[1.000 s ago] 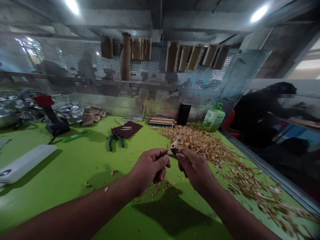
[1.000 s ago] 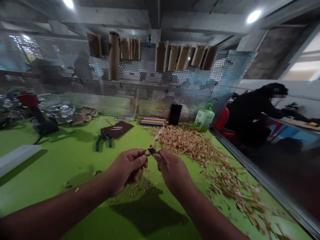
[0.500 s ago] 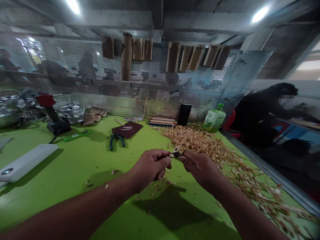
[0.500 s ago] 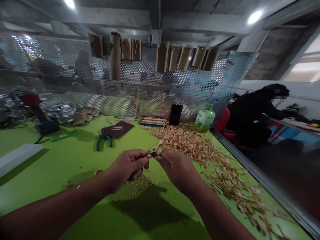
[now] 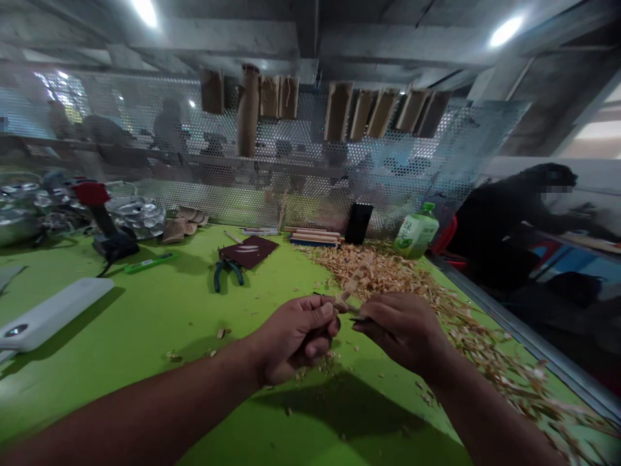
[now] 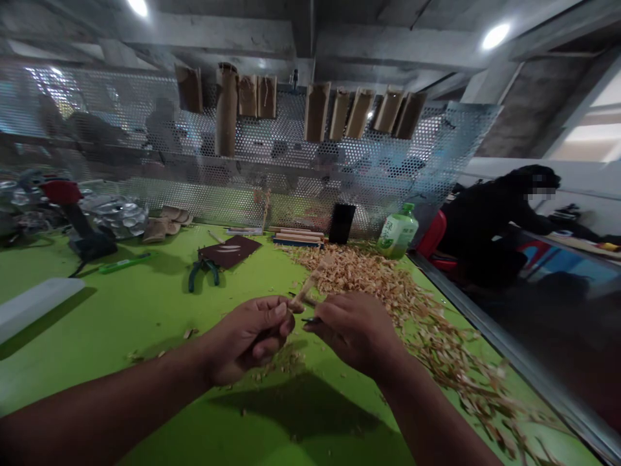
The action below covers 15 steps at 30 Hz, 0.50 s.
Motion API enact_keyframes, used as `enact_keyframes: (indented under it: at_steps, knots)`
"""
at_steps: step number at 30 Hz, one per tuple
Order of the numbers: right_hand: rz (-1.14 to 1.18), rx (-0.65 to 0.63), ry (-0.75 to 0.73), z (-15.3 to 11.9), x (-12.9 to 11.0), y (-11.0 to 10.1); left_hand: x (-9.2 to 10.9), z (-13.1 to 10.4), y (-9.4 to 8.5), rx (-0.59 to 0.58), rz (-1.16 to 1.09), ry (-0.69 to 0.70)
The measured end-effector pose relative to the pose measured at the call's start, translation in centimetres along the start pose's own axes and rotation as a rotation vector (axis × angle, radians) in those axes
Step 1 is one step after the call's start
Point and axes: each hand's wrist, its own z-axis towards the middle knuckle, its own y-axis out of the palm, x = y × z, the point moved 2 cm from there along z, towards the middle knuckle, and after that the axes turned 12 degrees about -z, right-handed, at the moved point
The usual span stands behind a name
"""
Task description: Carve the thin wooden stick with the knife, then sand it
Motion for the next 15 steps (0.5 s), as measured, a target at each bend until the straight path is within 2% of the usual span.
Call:
enact_keyframes:
  at_steps: [2,8,15]
  knots:
    - [0.045,0.015,0.007,0.0,-0.2,0.0,0.2,0.2,-0.1,0.011,0.019,0.056]
    - [0.160,0.116,0.318,0.4,0.0,0.5,0.4,0.5,-0.5,0.099,0.097,0.149]
    - [0.212,-0.004,0.458,0.5,-0.9,1.2,0.2,0.4,-0.7,0.172,0.251,0.230]
